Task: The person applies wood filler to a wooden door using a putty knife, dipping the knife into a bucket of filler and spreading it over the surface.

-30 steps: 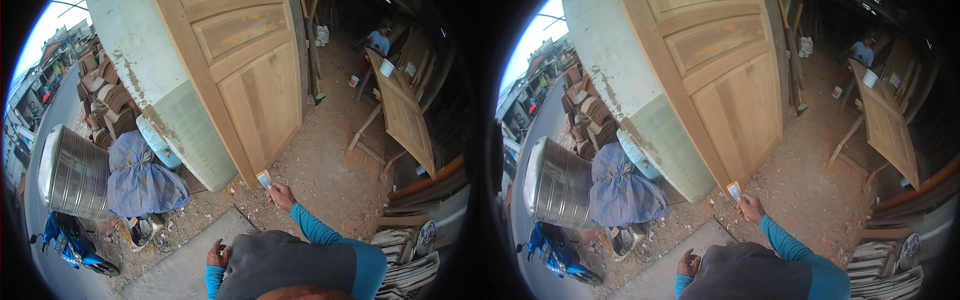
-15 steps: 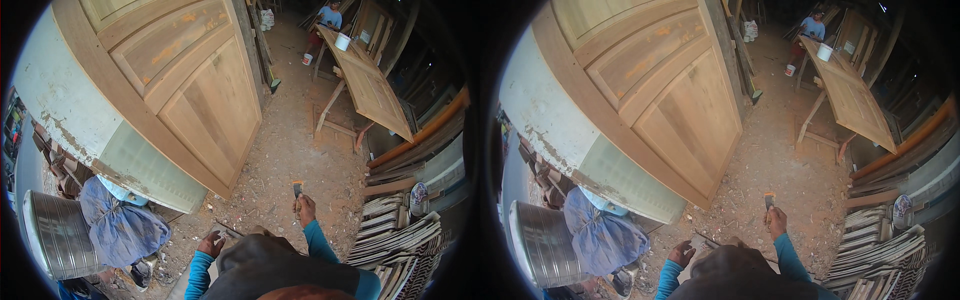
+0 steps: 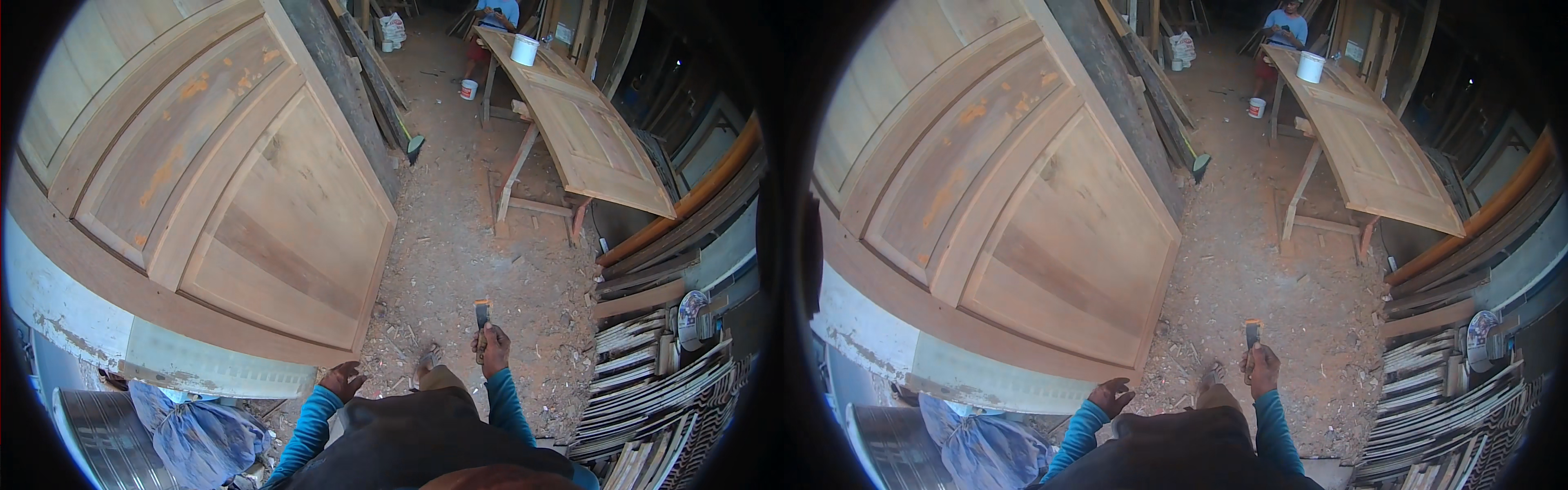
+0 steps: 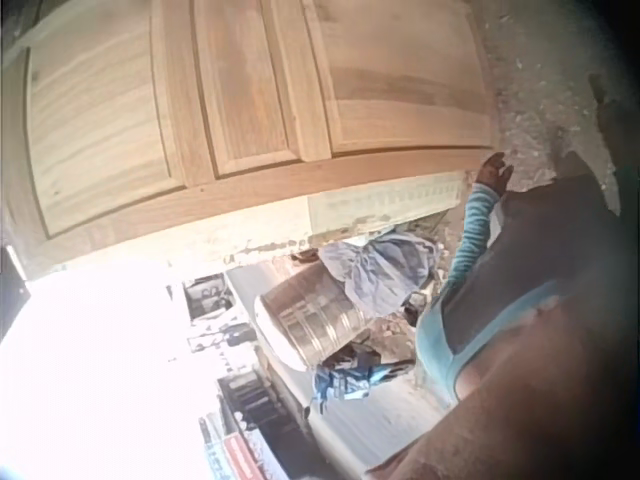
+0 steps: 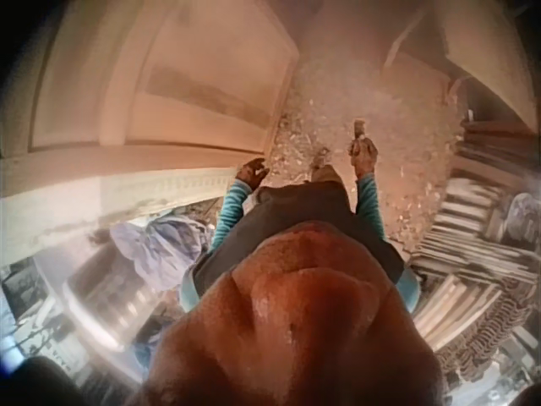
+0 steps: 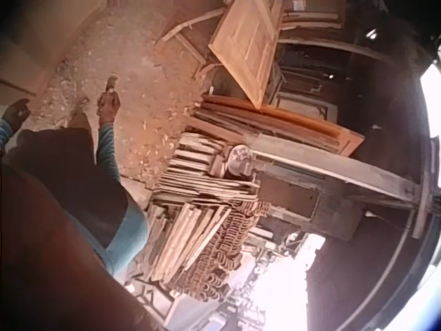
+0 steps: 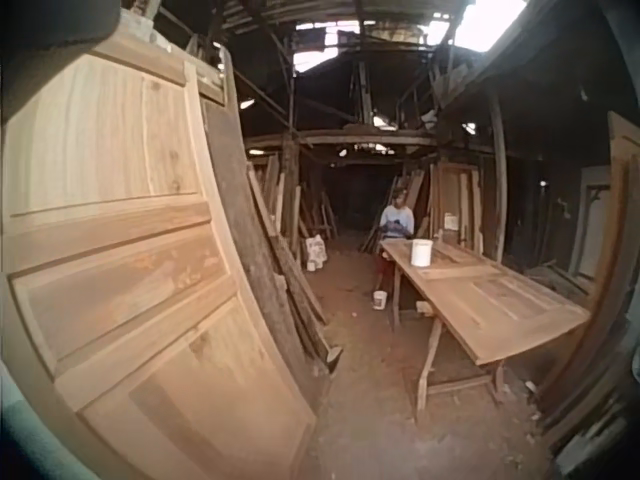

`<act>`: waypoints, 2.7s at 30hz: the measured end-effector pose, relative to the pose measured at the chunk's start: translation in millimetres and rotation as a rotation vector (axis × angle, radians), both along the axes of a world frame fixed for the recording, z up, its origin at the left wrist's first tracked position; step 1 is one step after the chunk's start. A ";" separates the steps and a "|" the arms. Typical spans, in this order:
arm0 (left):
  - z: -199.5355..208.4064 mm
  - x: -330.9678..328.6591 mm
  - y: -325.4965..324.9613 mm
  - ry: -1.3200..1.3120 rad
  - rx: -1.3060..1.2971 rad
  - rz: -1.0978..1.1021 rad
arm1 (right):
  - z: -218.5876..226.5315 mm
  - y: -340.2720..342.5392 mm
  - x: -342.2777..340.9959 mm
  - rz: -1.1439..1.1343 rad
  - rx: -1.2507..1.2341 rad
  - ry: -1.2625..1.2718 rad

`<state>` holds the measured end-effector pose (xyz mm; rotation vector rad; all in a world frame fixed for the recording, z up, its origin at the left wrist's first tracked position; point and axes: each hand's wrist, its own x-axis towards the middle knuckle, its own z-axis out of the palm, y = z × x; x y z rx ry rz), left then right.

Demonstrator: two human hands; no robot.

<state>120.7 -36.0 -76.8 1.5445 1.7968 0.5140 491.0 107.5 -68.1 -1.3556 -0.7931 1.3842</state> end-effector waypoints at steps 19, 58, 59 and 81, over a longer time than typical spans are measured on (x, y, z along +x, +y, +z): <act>-14.3 47.6 441.0 -0.063 -0.086 -0.224 | -11.7 364.8 102.5 -0.319 0.093 0.018; 47.1 199.9 1285.9 0.036 0.119 -1.031 | 54.6 889.2 108.6 -1.069 0.145 -0.292; 46.0 211.8 1306.3 0.014 0.100 -1.059 | 46.4 881.2 111.2 -1.104 0.123 -0.303; 31.9 201.9 1523.3 0.064 -0.147 -1.334 | -7.7 926.6 63.4 -1.611 -0.536 -1.038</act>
